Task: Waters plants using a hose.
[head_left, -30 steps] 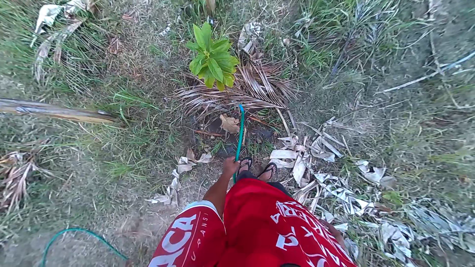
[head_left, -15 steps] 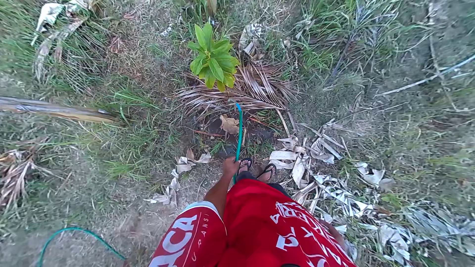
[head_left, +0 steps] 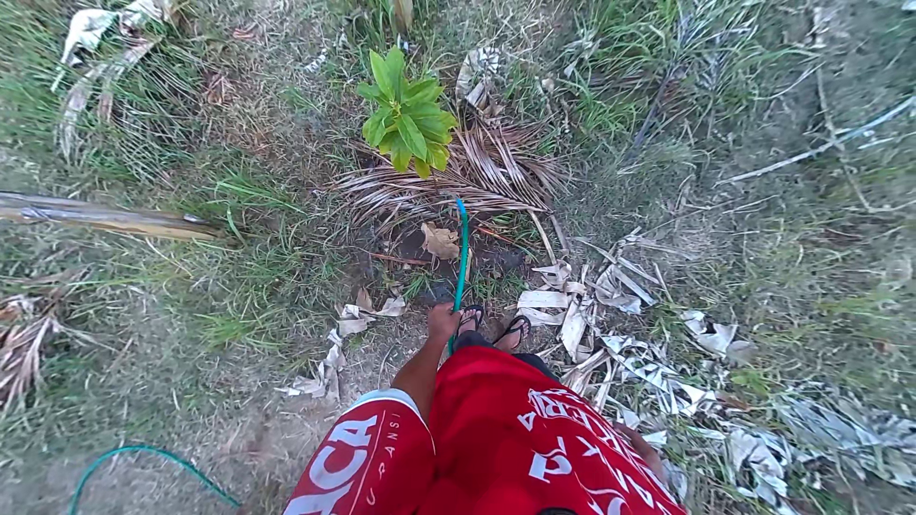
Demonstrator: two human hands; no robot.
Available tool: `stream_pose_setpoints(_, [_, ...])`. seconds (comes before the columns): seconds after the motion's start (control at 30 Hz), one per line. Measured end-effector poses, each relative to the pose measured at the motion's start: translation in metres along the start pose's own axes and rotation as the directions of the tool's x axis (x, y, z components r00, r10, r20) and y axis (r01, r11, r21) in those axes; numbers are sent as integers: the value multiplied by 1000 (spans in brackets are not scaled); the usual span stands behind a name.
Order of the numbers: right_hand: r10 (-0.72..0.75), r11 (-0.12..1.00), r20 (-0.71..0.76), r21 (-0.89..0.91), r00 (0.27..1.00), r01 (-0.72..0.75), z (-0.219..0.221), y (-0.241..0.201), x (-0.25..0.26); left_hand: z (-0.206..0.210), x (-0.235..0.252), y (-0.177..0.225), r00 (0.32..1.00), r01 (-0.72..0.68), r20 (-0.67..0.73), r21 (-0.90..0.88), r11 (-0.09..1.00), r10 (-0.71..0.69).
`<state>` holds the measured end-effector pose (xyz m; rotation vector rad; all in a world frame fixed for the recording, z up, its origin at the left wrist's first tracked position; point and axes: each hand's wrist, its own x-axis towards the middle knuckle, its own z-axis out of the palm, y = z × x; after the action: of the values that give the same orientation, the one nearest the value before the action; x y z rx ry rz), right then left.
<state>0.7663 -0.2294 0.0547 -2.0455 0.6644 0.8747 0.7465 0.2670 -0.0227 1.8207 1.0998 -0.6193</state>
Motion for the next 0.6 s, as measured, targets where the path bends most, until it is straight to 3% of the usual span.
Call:
stream_pose_setpoints(0.17, [29, 999, -17, -14, 999, -29, 5, -14, -10, 1, 1, 0, 1000, -8, 2, 6, 1000, 8])
stream_pose_setpoints(0.37, [-34, 999, 17, 19, 999, 34, -1, 23, 11, 1, 3, -2, 1000, -29, 12, -6, 1000, 29])
stream_pose_setpoints(0.6, [1, 1000, 16, -10, 1000, -1, 2, 9, 0, 2, 3, -3, 1000, -28, 10, 0, 1000, 28])
